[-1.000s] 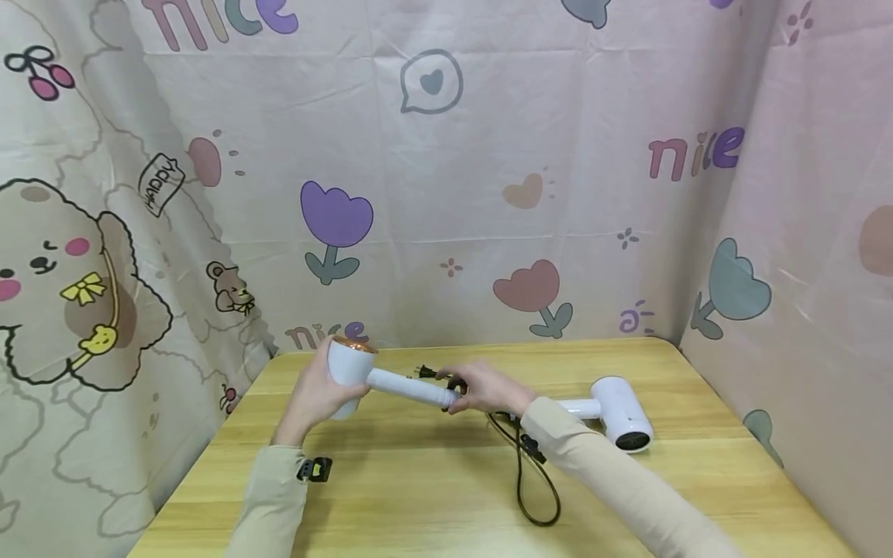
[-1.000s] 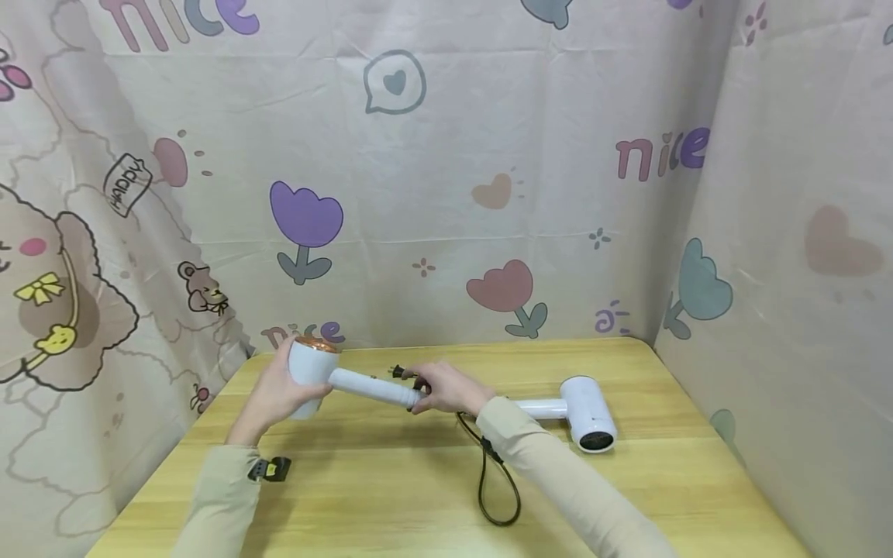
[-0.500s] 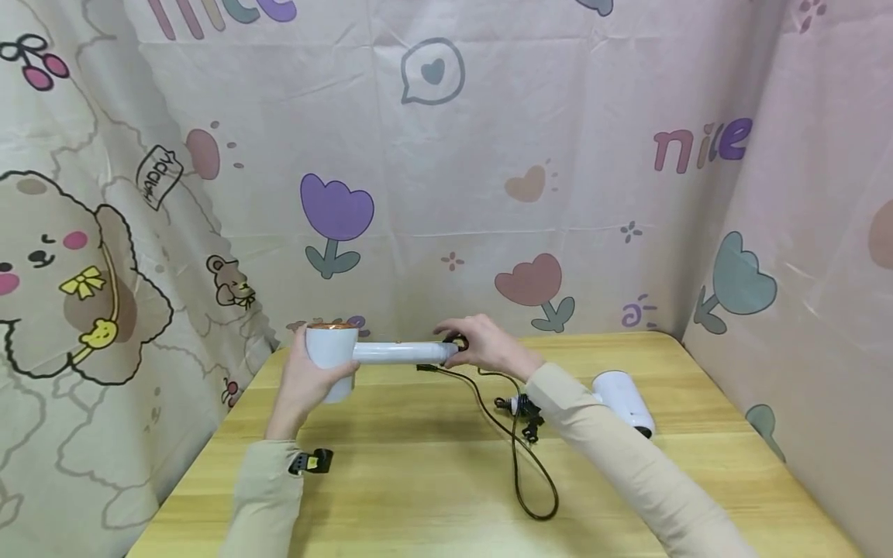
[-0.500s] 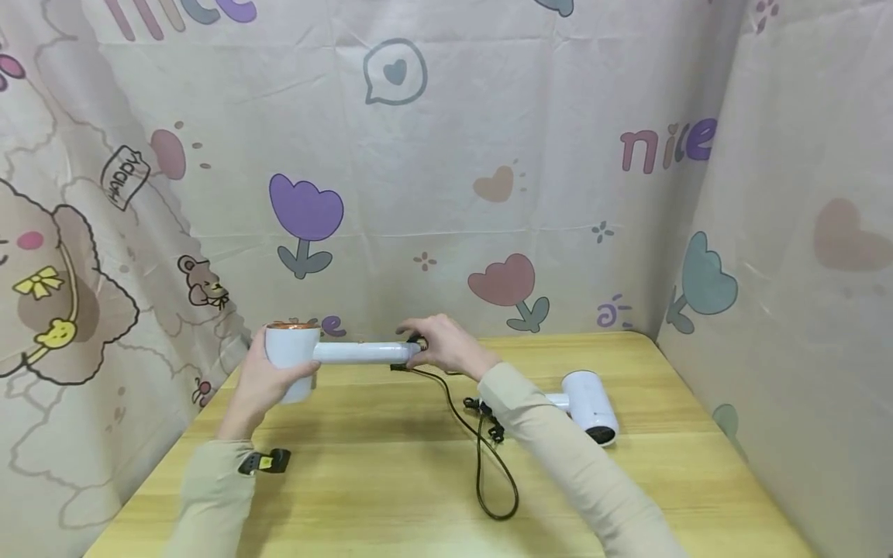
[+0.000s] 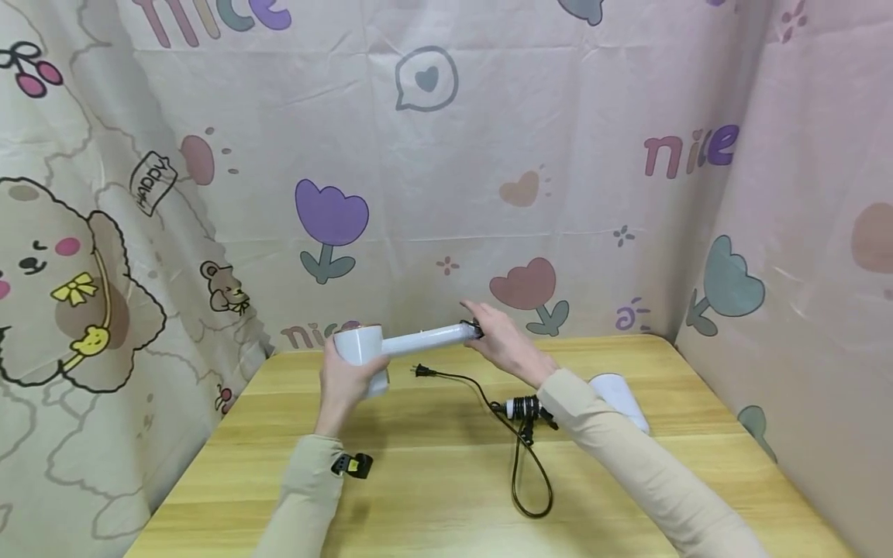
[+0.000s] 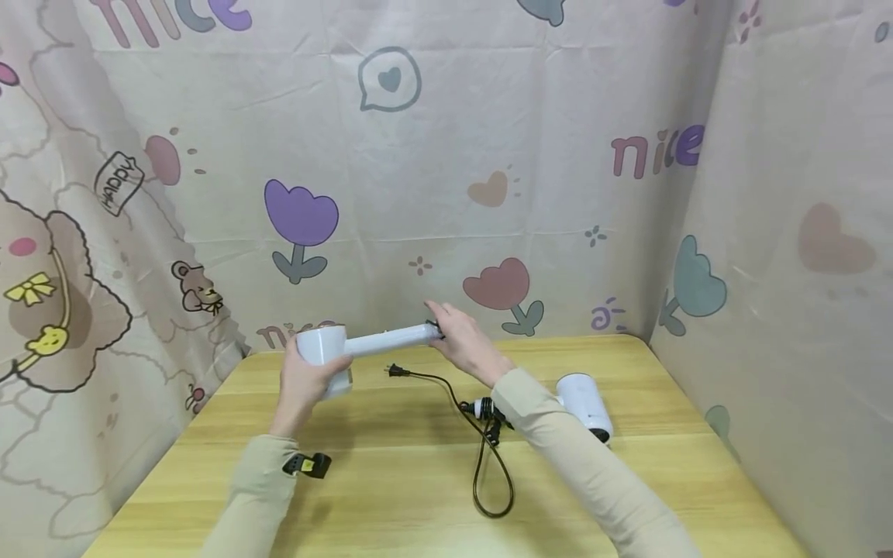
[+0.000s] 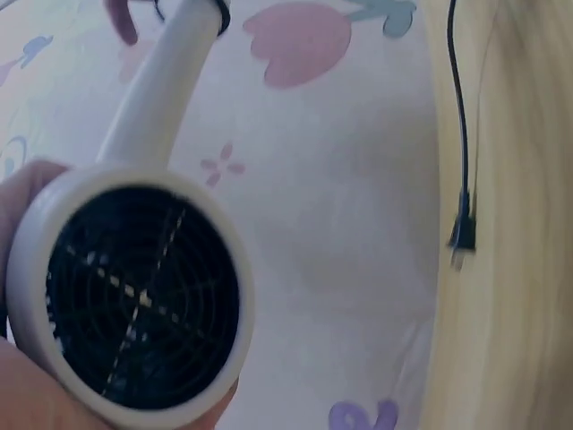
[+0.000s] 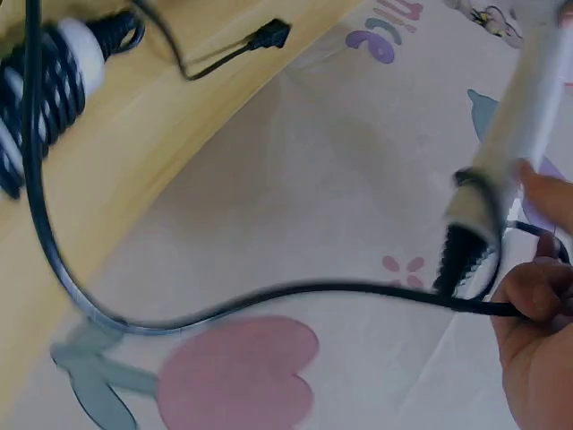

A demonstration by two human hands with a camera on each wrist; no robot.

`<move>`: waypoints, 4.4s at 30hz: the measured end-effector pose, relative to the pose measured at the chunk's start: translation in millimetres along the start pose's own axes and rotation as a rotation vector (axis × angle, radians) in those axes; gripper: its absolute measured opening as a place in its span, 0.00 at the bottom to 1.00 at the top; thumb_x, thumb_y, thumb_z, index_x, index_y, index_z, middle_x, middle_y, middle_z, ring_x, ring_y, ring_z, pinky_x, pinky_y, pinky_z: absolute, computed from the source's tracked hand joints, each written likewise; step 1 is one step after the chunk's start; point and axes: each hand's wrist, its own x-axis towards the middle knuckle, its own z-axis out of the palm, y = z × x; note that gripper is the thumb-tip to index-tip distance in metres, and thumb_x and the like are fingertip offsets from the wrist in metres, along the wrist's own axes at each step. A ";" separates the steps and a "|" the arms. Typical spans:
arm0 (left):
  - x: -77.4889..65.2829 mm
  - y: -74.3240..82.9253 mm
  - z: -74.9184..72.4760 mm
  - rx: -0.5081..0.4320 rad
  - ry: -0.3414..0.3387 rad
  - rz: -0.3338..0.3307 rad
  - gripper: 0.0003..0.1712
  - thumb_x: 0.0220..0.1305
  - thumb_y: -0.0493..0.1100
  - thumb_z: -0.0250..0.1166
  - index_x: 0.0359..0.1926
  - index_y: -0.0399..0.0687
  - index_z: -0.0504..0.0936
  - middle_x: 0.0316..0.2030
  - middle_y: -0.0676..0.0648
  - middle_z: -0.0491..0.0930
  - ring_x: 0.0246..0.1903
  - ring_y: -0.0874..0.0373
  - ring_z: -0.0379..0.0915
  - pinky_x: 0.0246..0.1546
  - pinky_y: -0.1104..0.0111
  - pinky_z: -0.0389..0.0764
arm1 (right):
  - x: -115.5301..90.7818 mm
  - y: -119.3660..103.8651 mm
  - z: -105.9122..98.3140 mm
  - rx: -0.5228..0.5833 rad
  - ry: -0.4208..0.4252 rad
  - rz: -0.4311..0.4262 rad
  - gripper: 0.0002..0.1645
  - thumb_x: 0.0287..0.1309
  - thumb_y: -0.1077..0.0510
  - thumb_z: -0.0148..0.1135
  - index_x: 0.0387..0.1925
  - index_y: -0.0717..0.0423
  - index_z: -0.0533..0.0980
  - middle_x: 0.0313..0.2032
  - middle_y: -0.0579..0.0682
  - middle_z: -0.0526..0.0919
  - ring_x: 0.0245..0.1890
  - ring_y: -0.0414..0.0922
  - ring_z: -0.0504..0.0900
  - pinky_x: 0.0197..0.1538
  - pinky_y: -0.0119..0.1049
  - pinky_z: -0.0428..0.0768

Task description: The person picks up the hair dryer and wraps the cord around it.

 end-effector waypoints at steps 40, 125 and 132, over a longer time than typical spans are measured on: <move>3.7 -16.0 13.8 -0.509 -0.321 -0.285 0.39 0.62 0.47 0.66 0.68 0.44 0.58 0.42 0.46 0.78 0.34 0.57 0.81 0.37 0.61 0.84 | -26.9 29.6 -12.4 0.719 -0.072 0.334 0.12 0.64 0.59 0.63 0.44 0.62 0.84 0.29 0.40 0.86 0.20 0.34 0.64 0.26 0.26 0.63; -16.4 -16.0 41.9 -0.725 -0.547 -0.417 0.28 0.68 0.52 0.53 0.60 0.39 0.60 0.32 0.50 0.81 0.31 0.58 0.81 0.36 0.68 0.83 | -33.9 61.5 -47.2 0.300 -0.041 0.541 0.14 0.66 0.57 0.61 0.37 0.66 0.84 0.26 0.50 0.78 0.26 0.44 0.68 0.33 0.35 0.69; -16.2 -17.8 37.9 -0.596 -0.456 -0.319 0.34 0.62 0.47 0.63 0.63 0.39 0.59 0.36 0.47 0.82 0.32 0.54 0.82 0.36 0.59 0.86 | -24.7 52.7 -57.8 0.022 0.004 0.398 0.12 0.61 0.51 0.66 0.37 0.54 0.87 0.32 0.51 0.88 0.24 0.41 0.77 0.30 0.34 0.75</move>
